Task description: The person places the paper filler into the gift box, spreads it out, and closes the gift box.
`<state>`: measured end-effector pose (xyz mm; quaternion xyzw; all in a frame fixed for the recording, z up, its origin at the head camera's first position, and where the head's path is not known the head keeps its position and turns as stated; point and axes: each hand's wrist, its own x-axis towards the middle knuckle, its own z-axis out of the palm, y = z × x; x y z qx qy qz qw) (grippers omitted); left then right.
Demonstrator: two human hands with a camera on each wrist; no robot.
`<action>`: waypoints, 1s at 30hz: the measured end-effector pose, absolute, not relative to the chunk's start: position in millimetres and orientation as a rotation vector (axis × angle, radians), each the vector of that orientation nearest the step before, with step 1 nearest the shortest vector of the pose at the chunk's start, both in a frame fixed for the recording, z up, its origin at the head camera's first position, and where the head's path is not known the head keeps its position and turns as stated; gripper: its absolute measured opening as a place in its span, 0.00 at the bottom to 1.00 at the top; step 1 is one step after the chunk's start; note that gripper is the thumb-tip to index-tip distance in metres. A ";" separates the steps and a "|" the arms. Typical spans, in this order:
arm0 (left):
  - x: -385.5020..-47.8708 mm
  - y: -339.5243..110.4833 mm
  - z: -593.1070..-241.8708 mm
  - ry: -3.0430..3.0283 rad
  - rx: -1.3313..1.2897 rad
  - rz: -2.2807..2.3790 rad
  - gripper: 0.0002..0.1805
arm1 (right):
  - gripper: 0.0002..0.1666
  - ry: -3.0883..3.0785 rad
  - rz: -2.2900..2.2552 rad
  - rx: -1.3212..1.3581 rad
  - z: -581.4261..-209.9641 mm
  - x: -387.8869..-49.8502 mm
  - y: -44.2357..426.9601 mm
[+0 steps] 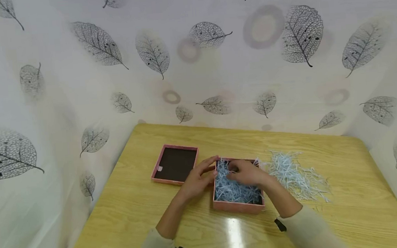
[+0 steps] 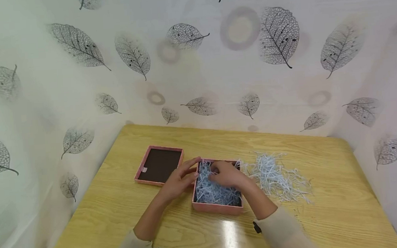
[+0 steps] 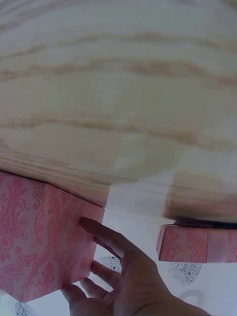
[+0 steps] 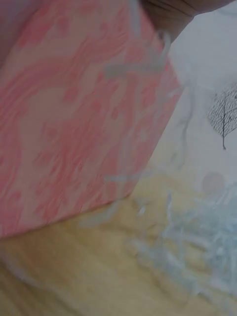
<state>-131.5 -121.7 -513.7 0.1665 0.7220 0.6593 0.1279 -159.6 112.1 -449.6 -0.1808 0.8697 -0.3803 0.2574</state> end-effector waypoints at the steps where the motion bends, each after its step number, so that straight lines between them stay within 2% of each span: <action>1: -131.4 -121.9 -513.7 2.103 0.483 1.911 0.31 | 0.26 2.366 -1.014 -0.502 -452.9 -159.9 111.4; 6: -131.1 -121.9 -514.2 2.117 0.481 1.892 0.31 | 0.28 2.402 -0.989 -0.544 -451.7 -159.2 113.3; 16: -131.9 -123.6 -513.7 2.139 0.491 1.885 0.31 | 0.23 2.200 -1.290 -0.671 -408.4 -163.0 141.0; 23: -131.1 -124.6 -512.8 2.124 0.488 1.899 0.31 | 0.27 1.822 -1.486 -0.651 -437.3 -171.9 127.8; 30: -130.9 -123.4 -511.9 2.137 0.485 1.870 0.32 | 0.29 1.883 -1.415 -0.479 -468.6 -171.5 109.5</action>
